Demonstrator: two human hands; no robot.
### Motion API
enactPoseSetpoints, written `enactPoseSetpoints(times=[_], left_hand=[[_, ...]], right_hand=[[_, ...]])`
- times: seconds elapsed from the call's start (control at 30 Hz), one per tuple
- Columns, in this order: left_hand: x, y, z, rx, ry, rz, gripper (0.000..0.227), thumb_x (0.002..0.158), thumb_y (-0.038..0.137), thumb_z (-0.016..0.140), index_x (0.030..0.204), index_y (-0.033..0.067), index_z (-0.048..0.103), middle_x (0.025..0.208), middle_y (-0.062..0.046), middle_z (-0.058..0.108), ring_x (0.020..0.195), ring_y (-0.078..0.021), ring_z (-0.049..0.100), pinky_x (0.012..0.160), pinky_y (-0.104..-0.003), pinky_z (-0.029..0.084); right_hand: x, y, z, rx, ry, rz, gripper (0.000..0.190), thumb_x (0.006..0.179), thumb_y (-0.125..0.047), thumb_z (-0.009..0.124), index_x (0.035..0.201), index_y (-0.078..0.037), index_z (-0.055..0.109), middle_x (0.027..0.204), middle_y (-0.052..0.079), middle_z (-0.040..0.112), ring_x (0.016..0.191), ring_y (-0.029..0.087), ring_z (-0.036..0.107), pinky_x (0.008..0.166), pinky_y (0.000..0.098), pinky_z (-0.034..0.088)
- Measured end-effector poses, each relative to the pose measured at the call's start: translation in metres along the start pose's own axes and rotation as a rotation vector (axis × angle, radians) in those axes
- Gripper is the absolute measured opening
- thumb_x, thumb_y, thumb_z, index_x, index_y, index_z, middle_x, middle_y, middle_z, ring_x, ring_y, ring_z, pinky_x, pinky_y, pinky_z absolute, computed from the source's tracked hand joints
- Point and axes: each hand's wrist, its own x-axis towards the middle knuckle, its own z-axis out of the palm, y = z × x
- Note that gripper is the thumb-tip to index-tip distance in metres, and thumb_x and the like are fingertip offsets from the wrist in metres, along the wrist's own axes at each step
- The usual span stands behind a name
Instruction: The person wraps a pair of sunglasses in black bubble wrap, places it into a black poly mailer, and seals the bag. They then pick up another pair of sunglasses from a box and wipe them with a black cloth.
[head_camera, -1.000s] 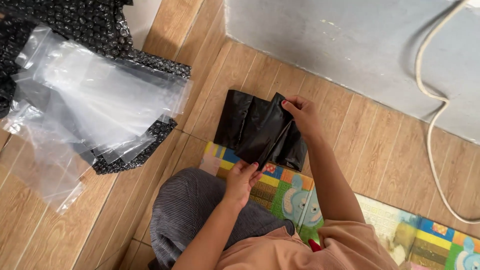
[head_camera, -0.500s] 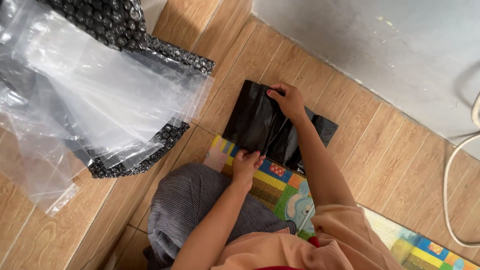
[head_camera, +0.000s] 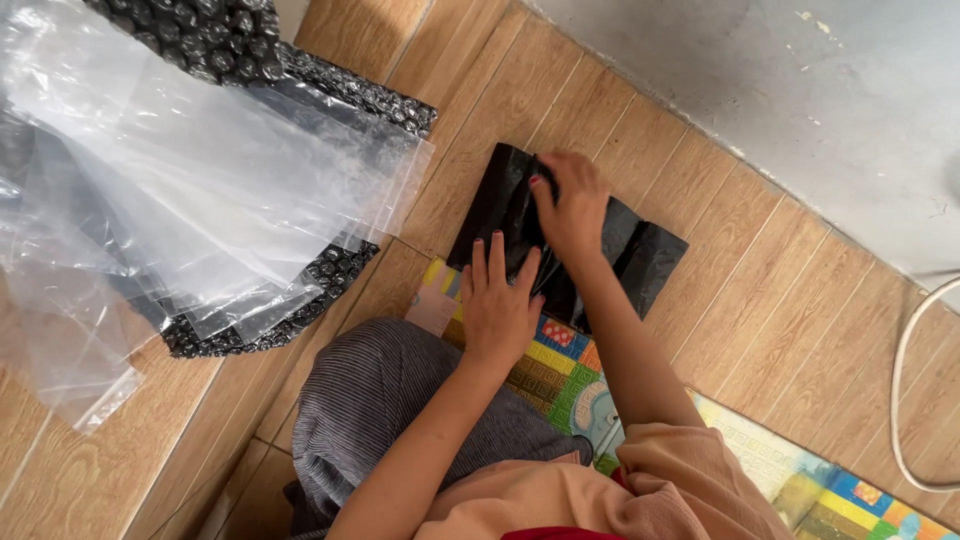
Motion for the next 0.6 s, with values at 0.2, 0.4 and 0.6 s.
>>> enactPoseSetpoints(times=[0.2,0.4,0.6], left_hand=[[-0.012,-0.024,0.031,0.157,-0.443,-0.041,0.1,0.083,0.038,0.083,0.163,0.0307,0.023,0.169,-0.027,0.0,0.152,-0.0535,0.011,0.114,-0.071,0.021],[-0.009,-0.032,0.012,0.043,-0.554,-0.088,0.103,0.078,0.04,0.084,0.162,0.037,0.024,0.17,-0.024,-0.01,0.152,-0.0566,0.004,0.111,-0.07,0.03],[-0.032,-0.023,-0.049,-0.253,-0.285,-0.127,0.089,0.081,0.041,0.073,0.159,0.0324,0.031,0.168,-0.031,0.007,0.15,-0.0608,0.016,0.111,-0.064,0.036]], right_hand=[[-0.014,-0.012,0.017,-0.139,-0.344,0.079,0.047,0.111,-0.042,0.038,0.155,-0.026,0.041,0.16,0.014,0.036,0.148,0.044,0.025,0.115,0.0685,0.018],[-0.009,-0.022,0.017,-0.153,-0.378,0.09,0.049,0.11,-0.044,0.04,0.158,-0.036,0.035,0.162,0.011,0.036,0.148,0.041,0.029,0.116,0.0659,0.018],[-0.014,-0.071,-0.034,0.314,-0.354,0.298,0.057,0.11,-0.035,0.041,0.163,-0.037,0.022,0.169,0.008,0.021,0.154,0.039,0.011,0.123,0.0605,0.004]])
